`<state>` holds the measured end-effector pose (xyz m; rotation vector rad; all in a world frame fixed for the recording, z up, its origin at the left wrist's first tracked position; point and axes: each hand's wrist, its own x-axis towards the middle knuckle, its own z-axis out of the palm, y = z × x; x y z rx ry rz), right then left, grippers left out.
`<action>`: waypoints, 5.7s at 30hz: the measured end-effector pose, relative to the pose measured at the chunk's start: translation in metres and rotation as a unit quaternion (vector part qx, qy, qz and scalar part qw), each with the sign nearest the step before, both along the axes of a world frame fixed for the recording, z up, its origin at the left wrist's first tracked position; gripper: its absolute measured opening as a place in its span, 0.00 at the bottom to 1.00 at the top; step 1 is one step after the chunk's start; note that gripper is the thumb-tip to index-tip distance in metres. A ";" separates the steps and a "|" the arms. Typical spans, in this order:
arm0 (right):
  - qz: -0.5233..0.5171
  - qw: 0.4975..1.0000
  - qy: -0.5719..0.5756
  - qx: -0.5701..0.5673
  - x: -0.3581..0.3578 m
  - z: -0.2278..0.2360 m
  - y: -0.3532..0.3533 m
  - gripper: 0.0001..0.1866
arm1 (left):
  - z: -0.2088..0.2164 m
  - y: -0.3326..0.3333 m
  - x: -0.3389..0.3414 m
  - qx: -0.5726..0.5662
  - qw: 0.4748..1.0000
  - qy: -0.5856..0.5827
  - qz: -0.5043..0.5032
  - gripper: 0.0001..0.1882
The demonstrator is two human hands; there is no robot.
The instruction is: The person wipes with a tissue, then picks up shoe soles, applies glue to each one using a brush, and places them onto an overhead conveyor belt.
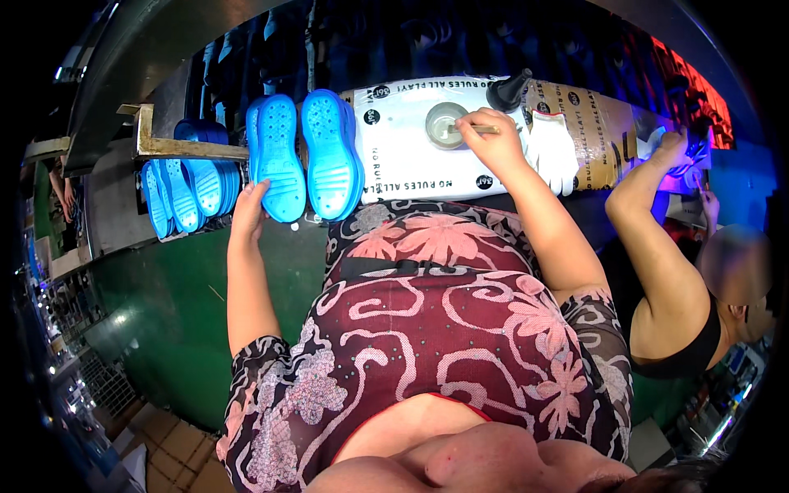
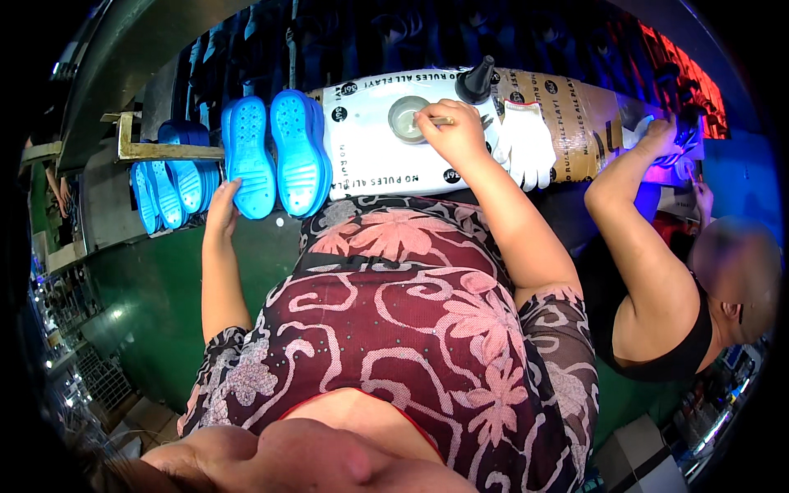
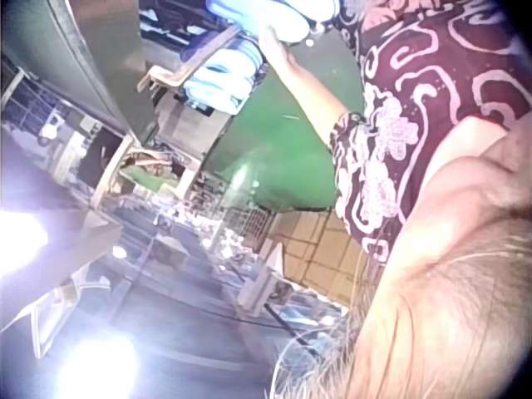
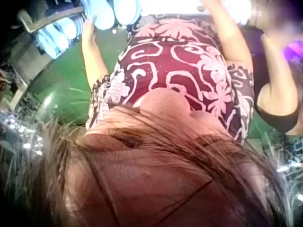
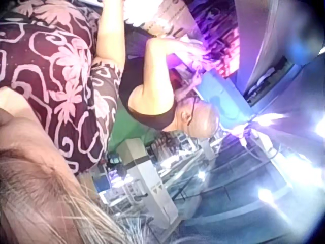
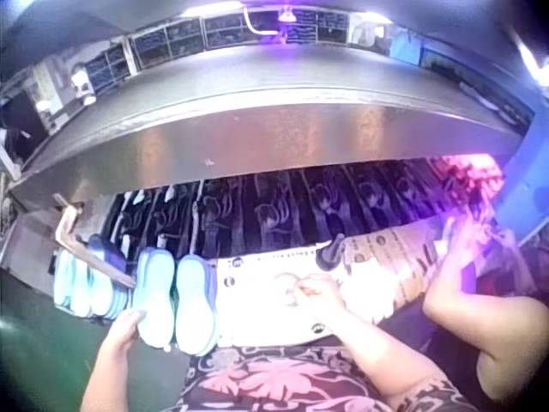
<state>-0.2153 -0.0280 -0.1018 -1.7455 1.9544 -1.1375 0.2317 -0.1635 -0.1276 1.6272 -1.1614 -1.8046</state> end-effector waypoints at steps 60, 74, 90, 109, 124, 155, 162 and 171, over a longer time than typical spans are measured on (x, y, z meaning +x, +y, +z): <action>0.099 0.980 0.051 -0.167 0.052 0.113 0.056 0.08 | 0.094 0.100 -0.203 -0.570 0.815 0.021 -0.097 0.23; 0.089 0.979 0.001 -0.185 0.058 0.117 0.058 0.10 | 0.095 0.098 -0.203 -0.641 0.761 0.060 -0.083 0.20; -0.036 0.977 -0.040 -0.207 0.020 0.111 0.083 0.09 | 0.154 0.095 -0.204 -0.445 0.877 0.147 -0.107 0.26; -0.232 0.942 -0.183 -0.159 0.003 0.074 0.140 0.15 | 0.370 0.152 -0.527 0.081 0.590 0.663 -0.454 0.30; -0.138 0.912 -0.371 -0.105 0.029 0.039 0.100 0.15 | 0.050 0.000 -0.118 -0.456 0.758 -0.423 -0.196 0.29; 0.077 0.982 -0.113 -0.132 0.068 0.114 0.052 0.15 | 0.109 0.084 -0.171 -0.379 0.919 0.034 -0.102 0.27; 0.104 0.981 -0.036 -0.162 0.075 0.107 0.050 0.12 | 0.111 0.091 -0.184 -0.432 0.895 0.041 -0.105 0.27; 0.092 0.975 -0.033 -0.198 0.071 0.109 0.051 0.10 | 0.105 0.092 -0.183 -0.498 0.857 0.043 -0.124 0.27</action>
